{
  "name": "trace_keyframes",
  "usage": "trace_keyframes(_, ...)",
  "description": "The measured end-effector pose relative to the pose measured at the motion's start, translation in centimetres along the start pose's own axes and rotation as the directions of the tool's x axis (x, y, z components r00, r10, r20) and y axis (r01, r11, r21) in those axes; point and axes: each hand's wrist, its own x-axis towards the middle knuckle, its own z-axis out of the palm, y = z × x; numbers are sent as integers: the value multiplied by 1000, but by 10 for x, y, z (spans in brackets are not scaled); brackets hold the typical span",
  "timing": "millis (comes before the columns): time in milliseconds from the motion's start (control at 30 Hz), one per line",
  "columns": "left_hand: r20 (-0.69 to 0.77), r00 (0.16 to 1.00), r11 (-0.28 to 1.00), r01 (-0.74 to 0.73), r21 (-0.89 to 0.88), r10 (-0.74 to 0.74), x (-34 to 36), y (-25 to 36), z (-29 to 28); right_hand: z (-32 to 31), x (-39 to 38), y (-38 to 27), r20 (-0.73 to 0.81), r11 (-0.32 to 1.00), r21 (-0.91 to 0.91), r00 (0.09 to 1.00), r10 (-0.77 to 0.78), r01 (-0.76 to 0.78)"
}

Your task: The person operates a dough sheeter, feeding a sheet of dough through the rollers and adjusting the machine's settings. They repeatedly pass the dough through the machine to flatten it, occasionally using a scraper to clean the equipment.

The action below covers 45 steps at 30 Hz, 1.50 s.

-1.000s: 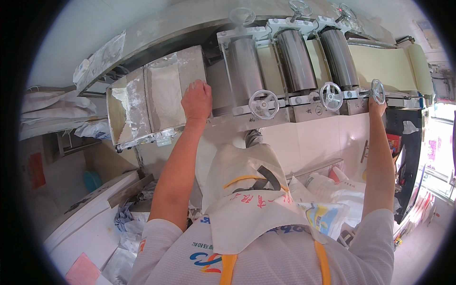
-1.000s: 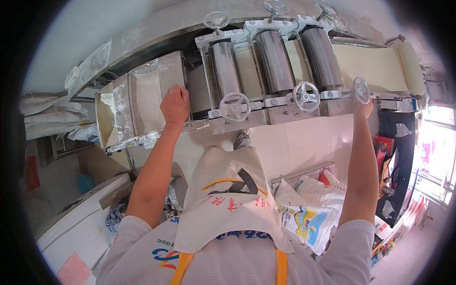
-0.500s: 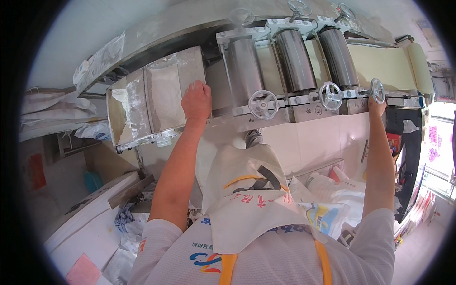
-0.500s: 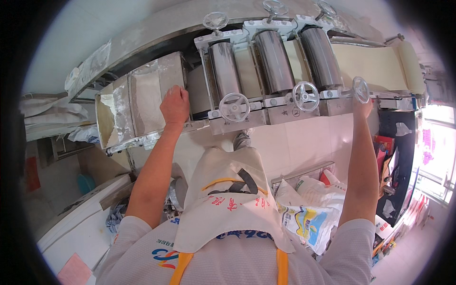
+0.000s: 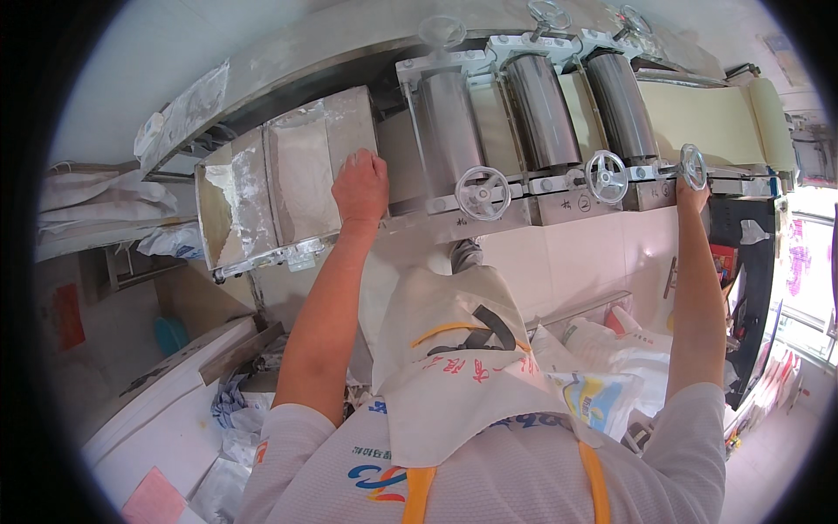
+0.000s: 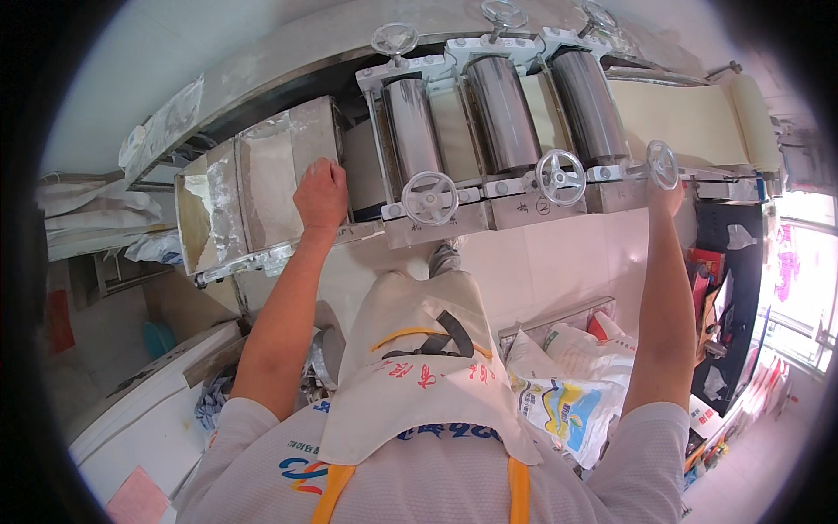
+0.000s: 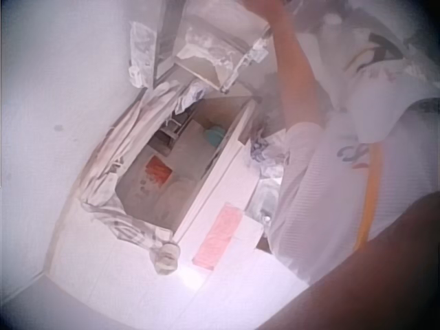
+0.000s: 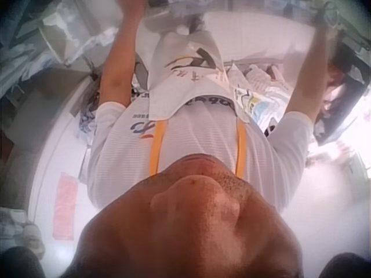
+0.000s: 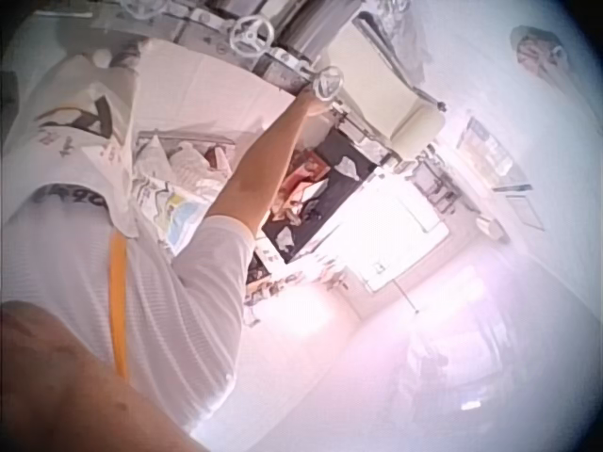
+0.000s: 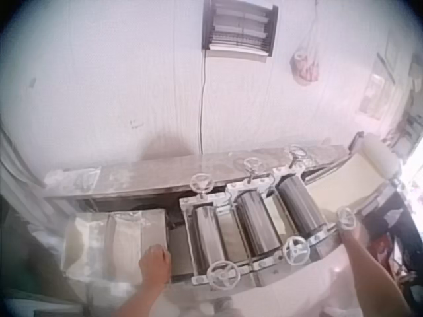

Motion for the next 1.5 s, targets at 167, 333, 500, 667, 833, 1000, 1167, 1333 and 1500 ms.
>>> trace_keyframes(167,5,1000,1000,11,12,-11,-1,-1,0,-1,-1,-8,-6,997,62,999,41,-41)
trace_keyframes(333,-18,1000,999,-13,29,14,-1,-2,2,-5,-1,-10,9,1000,-10,1000,-20,20)
trace_keyframes(500,-17,1000,999,-12,41,13,-1,-3,2,-8,-4,-19,12,999,-2,999,33,-33)
trace_keyframes(667,-6,1000,999,-8,34,8,-1,-2,1,-8,-3,-15,14,1000,-8,999,28,-28)
trace_keyframes(833,-16,1000,1000,-3,23,3,0,0,1,-10,-4,-18,22,998,36,999,50,-51)
trace_keyframes(1000,-6,1000,1000,1,19,-1,0,1,-1,-15,-8,-27,29,996,41,997,75,-77)
trace_keyframes(1167,8,1000,1000,15,23,-15,-1,-1,-4,-15,-9,-29,43,997,49,997,64,-66)
trace_keyframes(1333,11,1000,999,22,-26,-22,0,-1,-4,-8,-4,-9,8,999,-28,1000,-24,25)
trace_keyframes(1500,125,992,999,23,-41,-18,-3,-6,-1,-2,-6,-15,298,770,-546,936,-188,329)
